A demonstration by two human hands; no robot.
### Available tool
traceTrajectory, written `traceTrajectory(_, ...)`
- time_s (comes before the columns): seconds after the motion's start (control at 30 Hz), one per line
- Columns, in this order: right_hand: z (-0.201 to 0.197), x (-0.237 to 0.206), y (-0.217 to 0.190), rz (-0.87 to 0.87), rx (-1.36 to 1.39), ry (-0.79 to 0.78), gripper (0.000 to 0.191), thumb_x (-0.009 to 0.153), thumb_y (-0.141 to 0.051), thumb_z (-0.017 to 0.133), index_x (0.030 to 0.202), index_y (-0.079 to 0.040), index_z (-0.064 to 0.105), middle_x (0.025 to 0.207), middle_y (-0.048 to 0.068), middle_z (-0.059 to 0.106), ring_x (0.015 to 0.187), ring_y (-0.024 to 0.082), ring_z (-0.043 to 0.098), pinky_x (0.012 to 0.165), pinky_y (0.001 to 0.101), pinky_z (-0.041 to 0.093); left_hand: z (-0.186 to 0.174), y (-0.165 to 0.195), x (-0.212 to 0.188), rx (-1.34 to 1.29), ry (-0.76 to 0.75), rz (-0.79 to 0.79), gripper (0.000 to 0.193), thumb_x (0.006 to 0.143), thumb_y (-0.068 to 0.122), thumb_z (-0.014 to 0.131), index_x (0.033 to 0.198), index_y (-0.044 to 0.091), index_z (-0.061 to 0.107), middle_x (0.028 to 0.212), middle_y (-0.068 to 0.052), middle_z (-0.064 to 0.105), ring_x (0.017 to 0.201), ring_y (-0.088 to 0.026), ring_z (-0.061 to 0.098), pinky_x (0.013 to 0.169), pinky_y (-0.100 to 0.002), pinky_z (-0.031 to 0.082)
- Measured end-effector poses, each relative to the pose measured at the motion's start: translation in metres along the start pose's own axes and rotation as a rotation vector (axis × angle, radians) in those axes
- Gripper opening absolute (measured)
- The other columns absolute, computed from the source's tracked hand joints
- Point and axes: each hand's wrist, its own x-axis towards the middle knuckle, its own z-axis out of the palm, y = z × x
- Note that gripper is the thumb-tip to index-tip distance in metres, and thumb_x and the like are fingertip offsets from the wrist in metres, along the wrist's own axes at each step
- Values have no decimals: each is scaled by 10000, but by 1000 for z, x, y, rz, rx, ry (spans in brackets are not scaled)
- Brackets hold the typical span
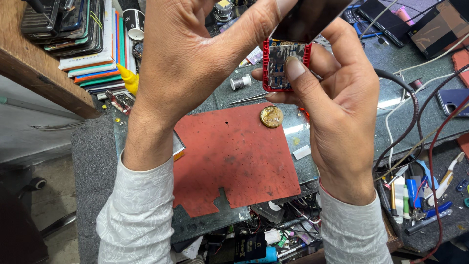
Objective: The person solders components on the exposed circuit board of a small red feature phone using a soldering iron, holding the phone steady with the other hand. They then fit the screen assembly back into the housing, press the halves together, and handle the battery while closing the phone.
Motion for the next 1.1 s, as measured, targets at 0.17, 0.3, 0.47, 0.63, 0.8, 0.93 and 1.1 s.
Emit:
traceTrajectory(0.17, 1, 0, 0, 11, -5, 4, 428, 1028, -6, 552, 1441, 3, 442, 1207, 144, 717, 992, 224, 769, 780, 285, 642, 1, -1, -2, 28, -4, 3, 109, 1133, 71, 679, 1232, 25, 676, 1152, -23, 745, 1037, -65, 695, 916, -211, 571)
traceTrajectory(0.3, 1, 0, 1, 6, 4, -8, 435, 1026, 2, 546, 1445, 2, 432, 1245, 147, 702, 997, 225, 767, 796, 287, 643, 2, -3, -2, 3, -8, 12, 106, 1132, 81, 674, 1224, 32, 694, 1141, -25, 759, 1024, -66, 708, 894, -210, 570)
traceTrajectory(0.47, 1, -1, 1, 5, 8, -19, 430, 1042, 4, 548, 1456, 3, 433, 1274, 146, 695, 1014, 222, 762, 813, 282, 639, 4, -2, -1, -7, -1, 9, 103, 1122, 92, 676, 1206, 42, 708, 1122, -18, 765, 1024, -63, 740, 869, -212, 573)
traceTrajectory(0.63, 1, -1, 1, 38, 11, 18, 422, 1032, -7, 551, 1440, 15, 446, 1214, 152, 709, 991, 222, 760, 779, 283, 634, 2, 4, 2, 72, 8, 29, 96, 1125, 94, 671, 1190, 29, 698, 1112, -18, 762, 1032, -64, 745, 878, -206, 565)
traceTrajectory(0.8, -3, -2, 1, -11, 13, 3, 492, 1023, 15, 556, 1497, 18, 423, 1253, 143, 706, 1036, 217, 751, 795, 283, 637, 0, 7, 9, 98, 42, -78, 117, 1139, 121, 730, 1098, 15, 703, 981, -19, 734, 907, -74, 702, 825, -219, 564)
traceTrajectory(0.93, -6, 0, -2, -74, 2, -63, 510, 1090, 19, 555, 1577, 24, 404, 1347, 165, 704, 1094, 243, 763, 846, 292, 644, -2, 16, 17, -7, 46, -104, 118, 1116, 125, 688, 1173, 22, 677, 1094, 2, 718, 1030, -73, 703, 947, -243, 597)
traceTrajectory(1.1, -13, 0, 6, -2, -25, -32, 513, 1040, 14, 554, 1535, 26, 423, 1357, 134, 681, 1126, 181, 715, 829, 285, 623, -8, 29, 34, 106, 33, -253, 126, 1025, 118, 689, 1115, 29, 692, 1087, 4, 687, 1041, -93, 728, 894, -261, 657)
